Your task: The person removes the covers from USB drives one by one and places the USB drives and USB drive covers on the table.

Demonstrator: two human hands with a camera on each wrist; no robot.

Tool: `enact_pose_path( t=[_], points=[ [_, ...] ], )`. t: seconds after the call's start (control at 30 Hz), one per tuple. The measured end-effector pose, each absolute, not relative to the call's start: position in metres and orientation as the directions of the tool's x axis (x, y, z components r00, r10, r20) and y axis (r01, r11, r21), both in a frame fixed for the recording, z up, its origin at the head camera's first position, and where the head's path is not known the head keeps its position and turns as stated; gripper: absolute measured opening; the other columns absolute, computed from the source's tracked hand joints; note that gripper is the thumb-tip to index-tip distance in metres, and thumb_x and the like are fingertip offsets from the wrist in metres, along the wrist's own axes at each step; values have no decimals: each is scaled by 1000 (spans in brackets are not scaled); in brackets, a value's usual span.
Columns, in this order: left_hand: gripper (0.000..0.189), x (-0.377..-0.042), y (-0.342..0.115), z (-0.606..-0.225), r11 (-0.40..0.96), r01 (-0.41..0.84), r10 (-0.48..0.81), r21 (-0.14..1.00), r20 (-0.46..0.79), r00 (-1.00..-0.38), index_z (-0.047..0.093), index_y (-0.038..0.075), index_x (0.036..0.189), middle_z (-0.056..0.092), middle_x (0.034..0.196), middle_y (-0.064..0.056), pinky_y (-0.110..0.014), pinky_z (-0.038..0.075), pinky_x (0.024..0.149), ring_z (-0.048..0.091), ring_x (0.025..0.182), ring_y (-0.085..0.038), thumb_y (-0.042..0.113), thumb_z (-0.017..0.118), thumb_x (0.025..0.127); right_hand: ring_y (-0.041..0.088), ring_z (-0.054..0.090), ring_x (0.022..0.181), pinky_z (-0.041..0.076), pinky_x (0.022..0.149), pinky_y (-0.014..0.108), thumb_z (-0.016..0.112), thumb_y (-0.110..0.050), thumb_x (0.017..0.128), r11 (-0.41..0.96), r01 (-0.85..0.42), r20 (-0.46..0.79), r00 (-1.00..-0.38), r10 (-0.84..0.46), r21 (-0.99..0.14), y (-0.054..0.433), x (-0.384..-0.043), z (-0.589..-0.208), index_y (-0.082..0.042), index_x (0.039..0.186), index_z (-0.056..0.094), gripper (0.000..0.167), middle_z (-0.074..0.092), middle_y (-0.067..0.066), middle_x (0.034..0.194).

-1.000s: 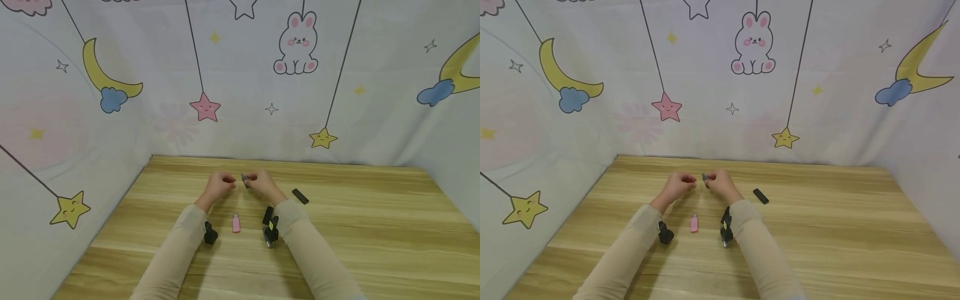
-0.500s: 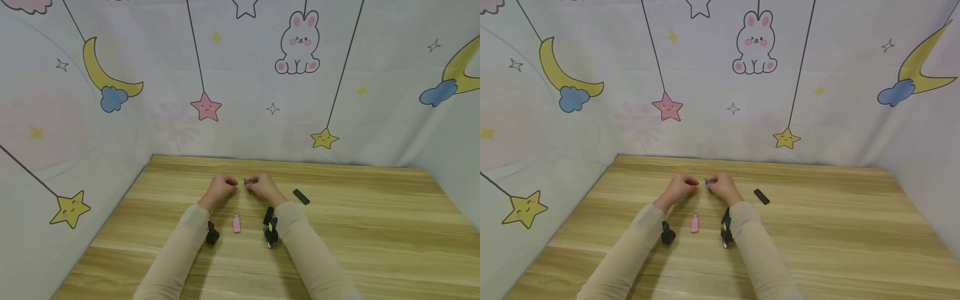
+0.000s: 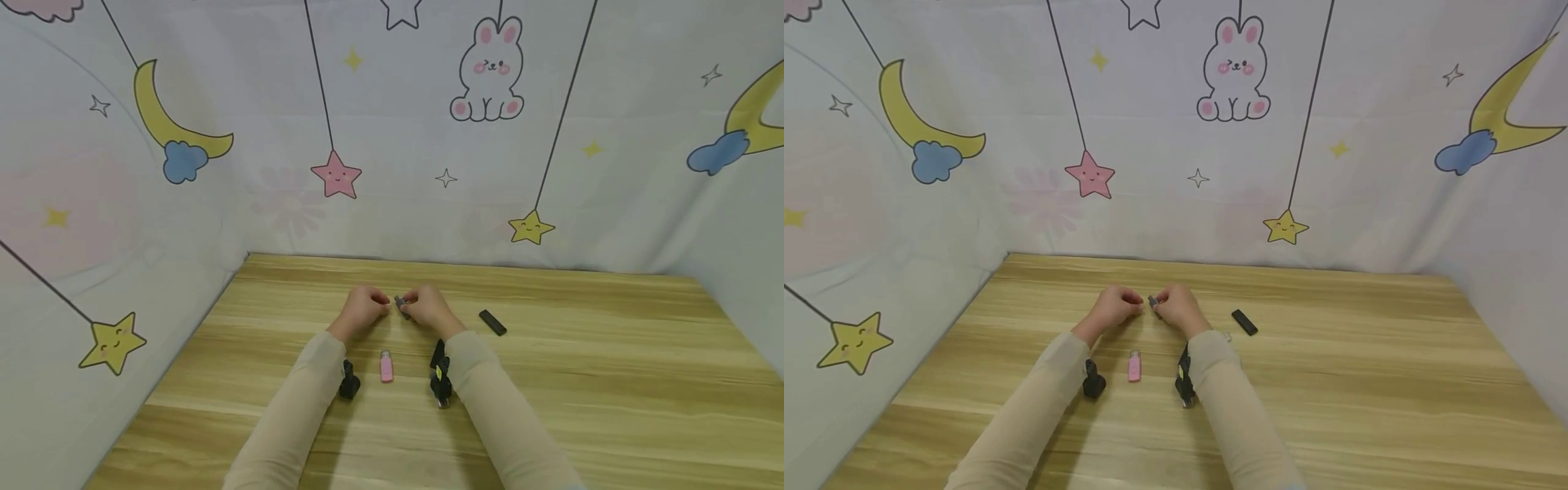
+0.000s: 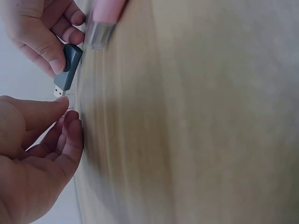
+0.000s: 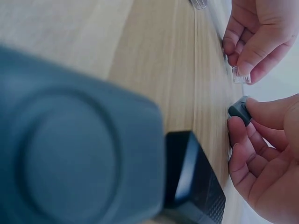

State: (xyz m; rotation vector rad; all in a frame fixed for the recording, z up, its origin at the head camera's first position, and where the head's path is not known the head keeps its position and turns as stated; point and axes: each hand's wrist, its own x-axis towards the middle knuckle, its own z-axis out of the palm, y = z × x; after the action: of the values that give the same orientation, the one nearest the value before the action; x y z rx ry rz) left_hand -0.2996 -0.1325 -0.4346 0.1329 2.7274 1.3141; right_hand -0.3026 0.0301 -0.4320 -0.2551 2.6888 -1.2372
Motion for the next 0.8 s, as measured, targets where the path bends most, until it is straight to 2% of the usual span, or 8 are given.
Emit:
enact_pose_path(
  t=[0.4,0.8],
  points=[
    [14,-304,-133,-437,664,52,135,746,-51,-990,73,-2,96,71,98,-12,-37,50,86,62,95,-24,7,69,86,17,64,83,50,75,29,66,-15,91,709,-102,-88,-970,-226,-698,31,-304,-431,-1,111,70,25,72,9,99],
    [15,-304,-131,-432,715,68,148,696,-56,-987,73,-3,97,71,99,-15,-40,49,90,63,100,-29,8,68,87,19,62,86,50,78,33,65,-18,92,728,-100,-102,-969,-227,-679,31,-302,-428,-2,110,70,24,70,8,98]
  ],
)
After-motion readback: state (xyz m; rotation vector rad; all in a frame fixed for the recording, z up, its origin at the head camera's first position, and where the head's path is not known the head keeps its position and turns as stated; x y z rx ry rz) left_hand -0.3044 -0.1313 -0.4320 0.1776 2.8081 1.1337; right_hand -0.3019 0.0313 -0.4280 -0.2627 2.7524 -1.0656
